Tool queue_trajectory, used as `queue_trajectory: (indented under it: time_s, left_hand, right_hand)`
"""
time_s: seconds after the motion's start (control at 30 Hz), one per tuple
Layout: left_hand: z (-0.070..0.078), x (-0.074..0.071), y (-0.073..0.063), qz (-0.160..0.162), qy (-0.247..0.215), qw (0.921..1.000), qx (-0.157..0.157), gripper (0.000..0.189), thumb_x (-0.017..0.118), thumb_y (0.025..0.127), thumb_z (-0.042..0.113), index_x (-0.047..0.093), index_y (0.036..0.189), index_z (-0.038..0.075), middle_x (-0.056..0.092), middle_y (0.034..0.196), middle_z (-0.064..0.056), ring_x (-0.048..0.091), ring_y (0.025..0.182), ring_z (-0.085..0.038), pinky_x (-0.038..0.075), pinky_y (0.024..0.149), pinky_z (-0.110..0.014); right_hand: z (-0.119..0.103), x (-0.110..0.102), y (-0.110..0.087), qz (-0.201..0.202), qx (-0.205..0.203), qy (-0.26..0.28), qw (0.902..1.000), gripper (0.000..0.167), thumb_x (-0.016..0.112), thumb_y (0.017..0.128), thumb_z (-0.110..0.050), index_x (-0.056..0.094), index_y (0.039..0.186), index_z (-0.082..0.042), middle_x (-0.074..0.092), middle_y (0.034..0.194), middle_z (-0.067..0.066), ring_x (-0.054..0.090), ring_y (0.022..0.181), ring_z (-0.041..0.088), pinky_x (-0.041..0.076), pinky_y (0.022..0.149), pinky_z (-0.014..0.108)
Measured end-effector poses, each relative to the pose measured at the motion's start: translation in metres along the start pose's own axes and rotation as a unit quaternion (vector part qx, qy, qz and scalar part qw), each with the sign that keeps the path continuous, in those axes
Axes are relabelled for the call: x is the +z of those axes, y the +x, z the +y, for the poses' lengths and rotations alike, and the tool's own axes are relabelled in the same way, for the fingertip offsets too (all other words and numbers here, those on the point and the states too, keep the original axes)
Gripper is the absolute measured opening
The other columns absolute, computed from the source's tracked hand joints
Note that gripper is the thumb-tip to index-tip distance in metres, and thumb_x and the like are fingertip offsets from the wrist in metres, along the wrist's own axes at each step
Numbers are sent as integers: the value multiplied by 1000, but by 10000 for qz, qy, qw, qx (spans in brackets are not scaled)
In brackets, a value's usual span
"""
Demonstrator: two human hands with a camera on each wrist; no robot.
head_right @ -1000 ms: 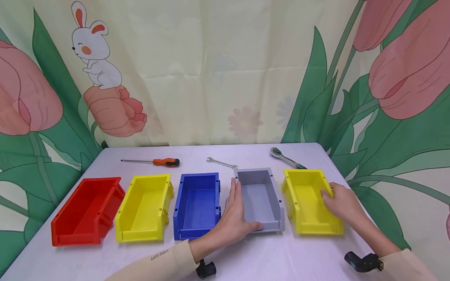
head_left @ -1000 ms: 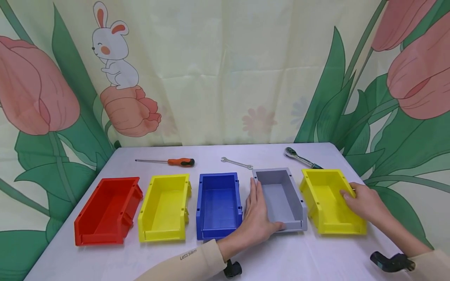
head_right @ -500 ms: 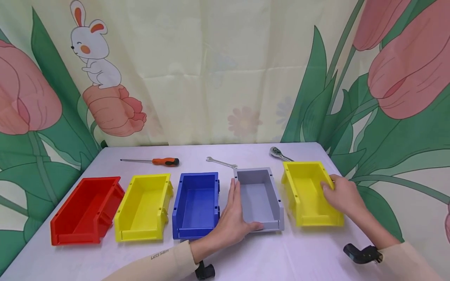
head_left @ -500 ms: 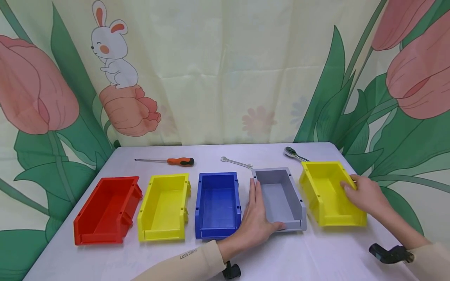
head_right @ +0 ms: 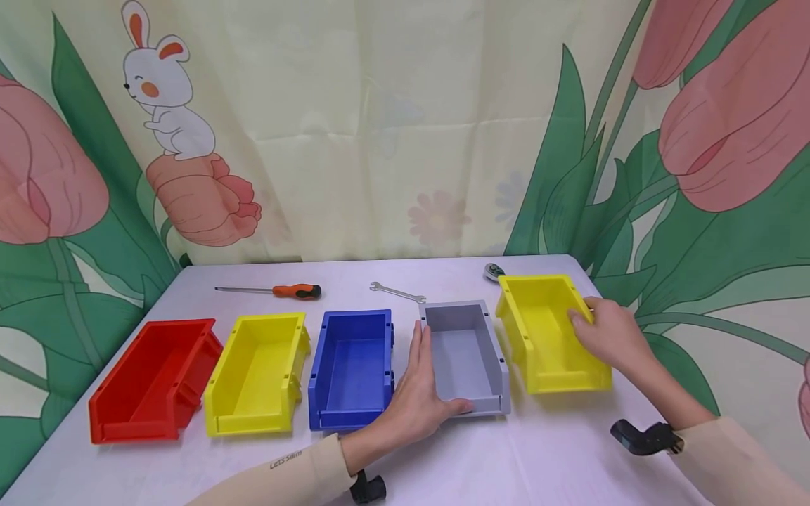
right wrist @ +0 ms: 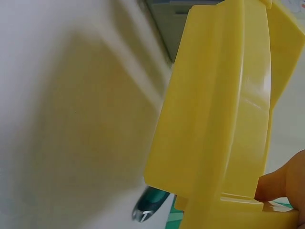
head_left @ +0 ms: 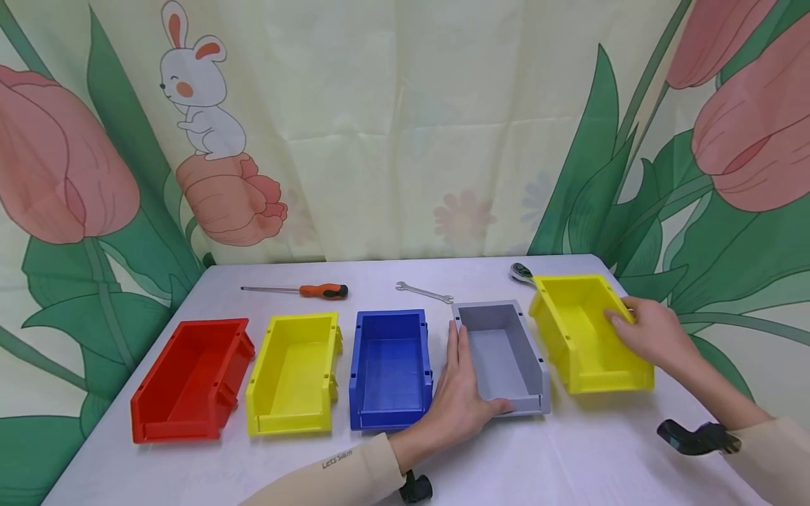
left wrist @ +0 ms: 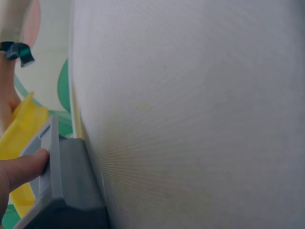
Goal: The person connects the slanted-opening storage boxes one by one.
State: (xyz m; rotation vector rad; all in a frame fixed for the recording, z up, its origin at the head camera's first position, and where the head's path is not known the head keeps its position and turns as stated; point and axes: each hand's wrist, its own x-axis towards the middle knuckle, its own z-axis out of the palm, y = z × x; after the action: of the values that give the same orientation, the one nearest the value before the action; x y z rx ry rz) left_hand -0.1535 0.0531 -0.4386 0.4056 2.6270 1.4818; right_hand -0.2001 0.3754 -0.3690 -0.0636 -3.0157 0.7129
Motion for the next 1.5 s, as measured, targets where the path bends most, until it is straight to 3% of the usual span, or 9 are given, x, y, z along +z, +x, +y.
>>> queue_trajectory:
  time_s: [0.2,0.63,1.5]
  left_hand:
    - [0,0,-1,-13,-5,10000,1,135,96,78,26,-1,172,13,-18,180,2,28,162,-38,36,128,-57]
    - [-1,-1,-1,-32,22,10000,26,135,96,79,26,-1,172,12,-19,179,1,28,162,-36,36,128,-56]
    - [-1,-1,-1,-20,100,9999,-4,135,95,79,28,-1,172,14,-18,180,2,31,161,-36,38,127,-56]
  right_hand:
    - [-5,2,1,-27,26,86,10000,57,53,108,-23,46,142,23,67,111,36,60,72,22,64,68,37]
    - [-10,6,1,-135,-49,54,9999,57,52,108,-21,46,142,25,68,110,37,59,68,21,61,65,32]
    - [-13,-6,-2,-158,2,82,9998,58,52,108,-22,44,142,24,67,106,34,59,70,22,57,62,30]
